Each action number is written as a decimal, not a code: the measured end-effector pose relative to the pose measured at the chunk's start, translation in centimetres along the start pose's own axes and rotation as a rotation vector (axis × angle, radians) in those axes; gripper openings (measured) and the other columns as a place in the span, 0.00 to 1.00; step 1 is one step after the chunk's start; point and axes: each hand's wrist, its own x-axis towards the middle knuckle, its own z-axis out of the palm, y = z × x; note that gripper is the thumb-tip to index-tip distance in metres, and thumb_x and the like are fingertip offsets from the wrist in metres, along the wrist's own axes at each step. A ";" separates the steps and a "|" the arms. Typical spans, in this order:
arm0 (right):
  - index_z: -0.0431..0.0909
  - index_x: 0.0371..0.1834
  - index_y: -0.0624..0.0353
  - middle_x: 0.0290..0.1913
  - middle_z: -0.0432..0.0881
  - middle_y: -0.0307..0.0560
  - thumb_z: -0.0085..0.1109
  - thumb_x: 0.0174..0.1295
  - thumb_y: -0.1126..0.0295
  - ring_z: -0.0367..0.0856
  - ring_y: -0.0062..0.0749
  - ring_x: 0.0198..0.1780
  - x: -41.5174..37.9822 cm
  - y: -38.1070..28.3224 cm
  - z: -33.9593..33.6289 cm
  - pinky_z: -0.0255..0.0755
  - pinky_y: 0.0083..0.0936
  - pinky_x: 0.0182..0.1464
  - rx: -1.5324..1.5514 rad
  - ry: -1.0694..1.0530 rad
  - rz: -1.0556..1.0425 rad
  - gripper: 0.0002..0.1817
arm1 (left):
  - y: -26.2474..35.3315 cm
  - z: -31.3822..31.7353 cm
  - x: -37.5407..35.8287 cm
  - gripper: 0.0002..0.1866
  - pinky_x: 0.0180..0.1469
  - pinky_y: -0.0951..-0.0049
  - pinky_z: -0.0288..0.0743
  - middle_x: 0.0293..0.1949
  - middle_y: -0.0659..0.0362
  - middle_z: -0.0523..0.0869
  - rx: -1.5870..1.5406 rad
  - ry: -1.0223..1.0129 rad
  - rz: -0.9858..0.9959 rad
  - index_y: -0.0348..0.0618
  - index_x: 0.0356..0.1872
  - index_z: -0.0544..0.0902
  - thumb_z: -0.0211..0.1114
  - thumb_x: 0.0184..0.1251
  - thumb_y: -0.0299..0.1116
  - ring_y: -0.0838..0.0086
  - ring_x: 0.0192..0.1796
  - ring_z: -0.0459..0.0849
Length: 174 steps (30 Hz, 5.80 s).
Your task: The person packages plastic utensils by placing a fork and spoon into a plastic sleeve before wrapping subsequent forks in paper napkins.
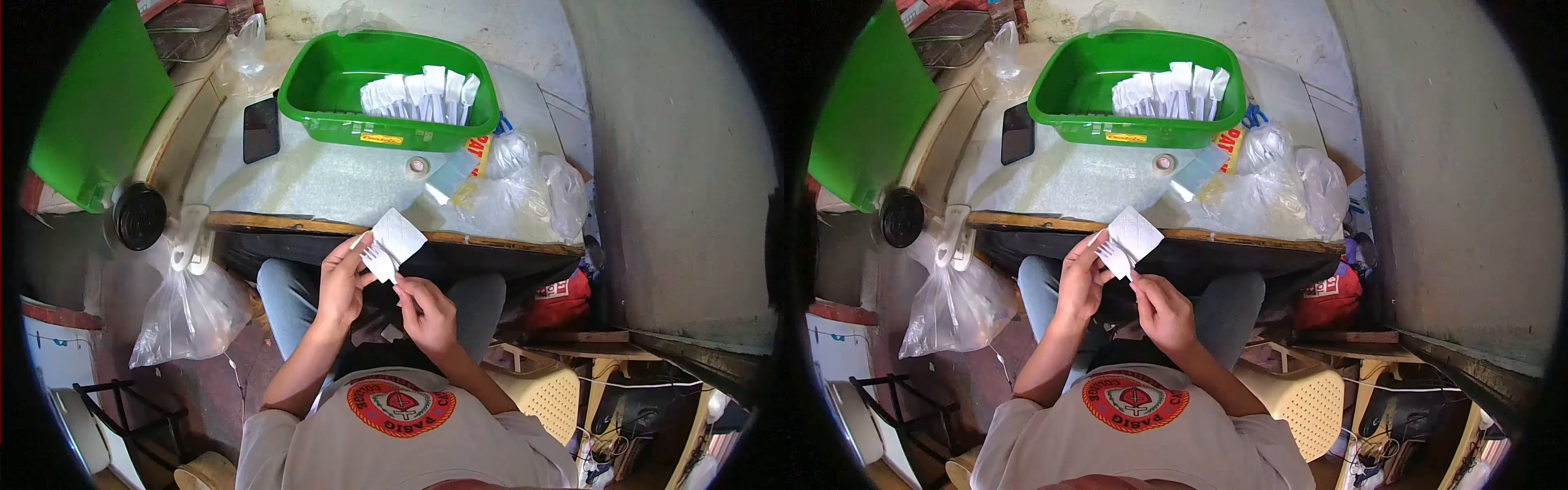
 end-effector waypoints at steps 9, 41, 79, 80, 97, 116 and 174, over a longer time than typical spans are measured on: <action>0.80 0.41 0.68 0.36 0.84 0.47 0.60 0.63 0.84 0.79 0.16 0.28 0.2 0.7 -0.5 0.72 0.16 0.28 0.180 -0.021 0.152 0.05 | 0.0 0.5 0.0 0.12 0.43 0.71 0.86 0.40 0.58 0.88 -0.027 -0.016 -0.035 0.37 0.48 0.83 0.60 0.74 0.34 0.74 0.41 0.88; 0.80 0.54 0.65 0.36 0.81 0.39 0.60 0.66 0.81 0.76 0.15 0.34 -0.2 2.3 -0.2 0.70 0.13 0.35 0.497 -0.046 0.281 0.14 | -0.4 2.5 -1.2 0.29 0.64 0.71 0.67 0.59 0.54 0.79 -0.003 -0.324 0.180 0.35 0.71 0.64 0.57 0.68 0.18 0.73 0.60 0.77; 0.75 0.56 0.62 0.32 0.82 0.45 0.51 0.73 0.77 0.67 0.11 0.25 -0.4 2.1 -1.0 0.61 0.11 0.26 0.930 -0.133 0.397 0.12 | 1.8 3.0 -0.5 0.21 0.64 0.60 0.74 0.61 0.41 0.78 0.119 -0.528 -0.031 0.32 0.65 0.67 0.52 0.77 0.33 0.58 0.62 0.79; 0.75 0.56 0.62 0.32 0.82 0.45 0.51 0.73 0.77 0.67 0.11 0.25 -0.5 2.1 -1.0 0.61 0.11 0.26 0.931 -0.132 0.397 0.12 | 1.8 2.9 -0.5 0.21 0.64 0.60 0.74 0.61 0.41 0.78 0.120 -0.524 -0.045 0.32 0.65 0.67 0.52 0.77 0.34 0.57 0.62 0.80; 0.74 0.52 0.63 0.27 0.76 0.41 0.49 0.75 0.69 0.58 0.09 0.20 -0.6 0.2 -2.0 0.50 0.12 0.22 1.174 -0.255 0.684 0.10 | 2.2 3.1 -0.3 0.22 0.68 0.54 0.69 0.59 0.38 0.78 0.012 -0.668 -0.145 0.32 0.63 0.70 0.57 0.74 0.36 0.52 0.64 0.77; 0.72 0.55 0.65 0.23 0.68 0.35 0.40 0.78 0.63 0.57 0.11 0.18 -1.1 1.6 -1.9 0.50 0.10 0.17 2.206 -0.673 1.003 0.17 | 1.5 4.0 -0.4 0.17 0.51 0.61 0.83 0.45 0.39 0.85 -0.062 -0.802 -0.112 0.30 0.54 0.76 0.64 0.69 0.29 0.56 0.47 0.88; 0.82 0.35 0.59 0.48 0.79 0.46 0.72 0.51 0.72 0.78 0.40 0.52 7.2 -1.1 -6.5 0.70 0.32 0.56 0.040 -0.264 -0.089 0.10 | 0.2 3.9 -2.3 0.23 0.51 0.59 0.77 0.42 0.39 0.85 1.264 -0.333 0.545 0.32 0.53 0.79 0.56 0.52 0.15 0.47 0.48 0.85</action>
